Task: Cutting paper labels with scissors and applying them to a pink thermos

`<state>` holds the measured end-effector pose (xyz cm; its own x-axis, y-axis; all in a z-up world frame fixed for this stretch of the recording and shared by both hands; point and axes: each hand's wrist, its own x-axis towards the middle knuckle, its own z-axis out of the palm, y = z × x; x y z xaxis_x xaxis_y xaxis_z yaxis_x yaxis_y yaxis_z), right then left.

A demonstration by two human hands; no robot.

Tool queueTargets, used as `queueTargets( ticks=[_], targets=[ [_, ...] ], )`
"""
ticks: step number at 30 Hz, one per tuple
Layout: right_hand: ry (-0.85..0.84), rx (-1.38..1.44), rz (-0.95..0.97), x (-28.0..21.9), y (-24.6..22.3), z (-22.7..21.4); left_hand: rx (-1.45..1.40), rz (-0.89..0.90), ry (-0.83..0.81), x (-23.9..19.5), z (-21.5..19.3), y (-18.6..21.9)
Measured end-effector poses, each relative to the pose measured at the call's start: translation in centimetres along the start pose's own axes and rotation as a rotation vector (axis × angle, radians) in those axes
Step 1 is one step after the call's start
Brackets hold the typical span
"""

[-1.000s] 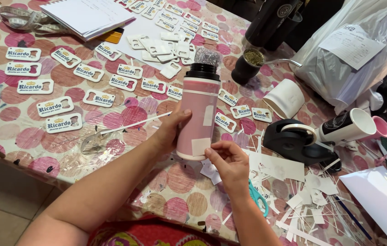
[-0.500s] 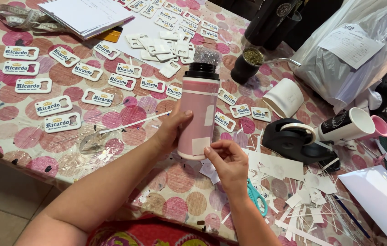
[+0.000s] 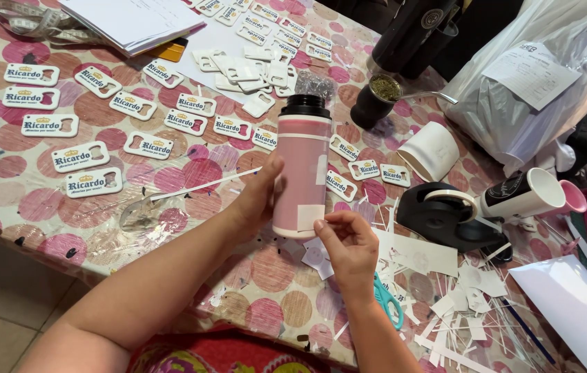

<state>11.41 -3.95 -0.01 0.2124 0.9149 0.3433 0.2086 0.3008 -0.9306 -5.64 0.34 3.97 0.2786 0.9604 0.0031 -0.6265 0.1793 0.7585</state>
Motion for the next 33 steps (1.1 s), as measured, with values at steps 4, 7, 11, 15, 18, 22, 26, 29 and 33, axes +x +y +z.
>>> queueTargets(
  ticks=[4,7,11,15,18,22,26,29,33],
  targets=[
    [-0.016,0.092,-0.008,0.0,0.4,0.0,0.004,0.025,0.004,1.6,-2.6,-1.9],
    [-0.009,0.238,0.0,0.2,0.8,0.0,-0.037,0.009,0.025,2.3,-3.2,-2.6],
    [0.044,0.461,0.052,0.8,1.4,-0.8,-0.144,-0.046,0.047,4.0,-4.5,-3.6],
    [0.081,0.449,0.013,0.9,2.3,-1.3,-0.185,-0.077,0.064,3.5,-3.7,-2.7],
    [0.079,0.411,-0.004,0.7,1.6,-1.0,-0.128,-0.082,0.077,3.0,-3.2,-2.1],
    [0.113,0.462,0.002,1.0,1.8,-1.3,-0.129,-0.098,0.044,2.8,-2.6,-1.9],
    [0.257,0.546,0.035,1.6,0.7,-2.5,-0.185,-0.119,0.05,2.8,-3.1,-2.4],
    [0.305,0.577,0.044,1.9,0.7,-3.1,-0.217,-0.122,0.045,3.1,-3.5,-2.9],
    [0.274,0.576,0.015,1.7,0.3,-2.6,-0.207,-0.088,0.026,3.7,-3.7,-3.4]
  ],
)
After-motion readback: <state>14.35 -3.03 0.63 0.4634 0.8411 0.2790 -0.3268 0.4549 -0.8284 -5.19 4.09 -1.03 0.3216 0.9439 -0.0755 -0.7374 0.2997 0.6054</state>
